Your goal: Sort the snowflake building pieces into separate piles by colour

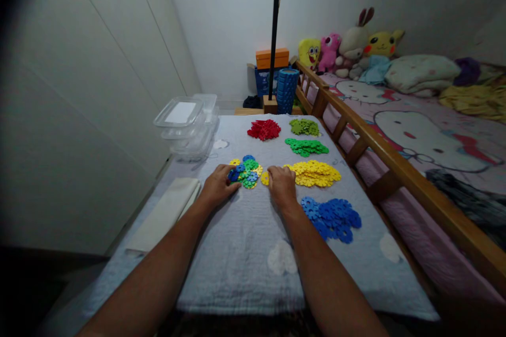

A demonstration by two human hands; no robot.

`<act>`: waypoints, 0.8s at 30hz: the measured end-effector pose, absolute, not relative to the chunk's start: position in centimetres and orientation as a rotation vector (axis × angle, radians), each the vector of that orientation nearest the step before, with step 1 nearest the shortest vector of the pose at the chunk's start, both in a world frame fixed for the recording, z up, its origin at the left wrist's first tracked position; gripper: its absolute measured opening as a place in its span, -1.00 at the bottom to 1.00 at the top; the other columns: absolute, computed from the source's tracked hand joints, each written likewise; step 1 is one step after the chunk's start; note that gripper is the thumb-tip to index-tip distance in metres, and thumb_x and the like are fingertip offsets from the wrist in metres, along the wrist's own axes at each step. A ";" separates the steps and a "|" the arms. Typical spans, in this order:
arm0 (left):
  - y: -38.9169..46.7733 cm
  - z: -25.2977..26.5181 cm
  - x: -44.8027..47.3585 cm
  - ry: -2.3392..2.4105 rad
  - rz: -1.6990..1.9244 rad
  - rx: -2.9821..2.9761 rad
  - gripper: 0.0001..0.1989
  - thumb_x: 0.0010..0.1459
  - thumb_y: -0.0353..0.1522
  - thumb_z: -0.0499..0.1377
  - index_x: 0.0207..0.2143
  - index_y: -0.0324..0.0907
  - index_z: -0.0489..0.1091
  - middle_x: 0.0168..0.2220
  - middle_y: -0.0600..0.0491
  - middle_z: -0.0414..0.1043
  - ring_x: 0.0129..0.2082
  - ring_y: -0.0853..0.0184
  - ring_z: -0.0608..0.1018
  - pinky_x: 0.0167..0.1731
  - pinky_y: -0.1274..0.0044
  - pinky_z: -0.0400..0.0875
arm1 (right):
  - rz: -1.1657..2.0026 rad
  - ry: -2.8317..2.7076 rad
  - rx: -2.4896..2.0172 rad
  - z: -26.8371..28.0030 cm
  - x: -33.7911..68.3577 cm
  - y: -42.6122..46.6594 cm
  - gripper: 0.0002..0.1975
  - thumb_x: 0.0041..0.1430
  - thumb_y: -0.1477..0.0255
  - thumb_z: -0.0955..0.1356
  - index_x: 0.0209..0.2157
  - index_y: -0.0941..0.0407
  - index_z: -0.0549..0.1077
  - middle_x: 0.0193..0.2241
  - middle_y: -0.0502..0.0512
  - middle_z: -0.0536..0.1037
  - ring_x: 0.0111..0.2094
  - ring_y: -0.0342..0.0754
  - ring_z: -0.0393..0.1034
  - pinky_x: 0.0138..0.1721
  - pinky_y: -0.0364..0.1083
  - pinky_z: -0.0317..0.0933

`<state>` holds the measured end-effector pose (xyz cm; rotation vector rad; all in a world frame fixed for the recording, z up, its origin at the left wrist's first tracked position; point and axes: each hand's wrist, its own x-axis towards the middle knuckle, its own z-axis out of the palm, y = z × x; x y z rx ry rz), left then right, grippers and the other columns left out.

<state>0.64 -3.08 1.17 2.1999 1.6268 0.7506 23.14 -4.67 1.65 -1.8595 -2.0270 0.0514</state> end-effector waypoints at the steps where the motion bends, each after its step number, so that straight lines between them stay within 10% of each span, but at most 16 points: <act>1: -3.0 1.1 0.7 1.630 0.765 2.197 -0.50 0.04 -0.34 0.33 0.06 -0.13 0.37 0.03 -0.05 0.38 -0.03 0.19 0.54 -0.01 0.38 0.47 | 0.055 -2.021 -1.863 1.6 23.1 -4.7 -0.73 0.34 0.47 0.23 -0.06 0.08 0.52 -0.11 0.16 0.60 -0.07 0.08 0.29 -0.08 0.01 0.00; 24: -4.2 1.9 3.3 1.831 0.564 2.298 -0.23 -0.02 -0.01 0.35 0.19 -0.06 0.22 0.16 -0.10 0.30 0.09 0.08 0.43 0.04 0.35 0.34 | 0.112 -2.182 -1.907 2.0 23.0 -5.6 -0.66 0.21 0.29 0.34 0.00 0.08 0.49 -0.01 0.21 0.48 0.03 0.16 0.19 0.02 0.06 0.03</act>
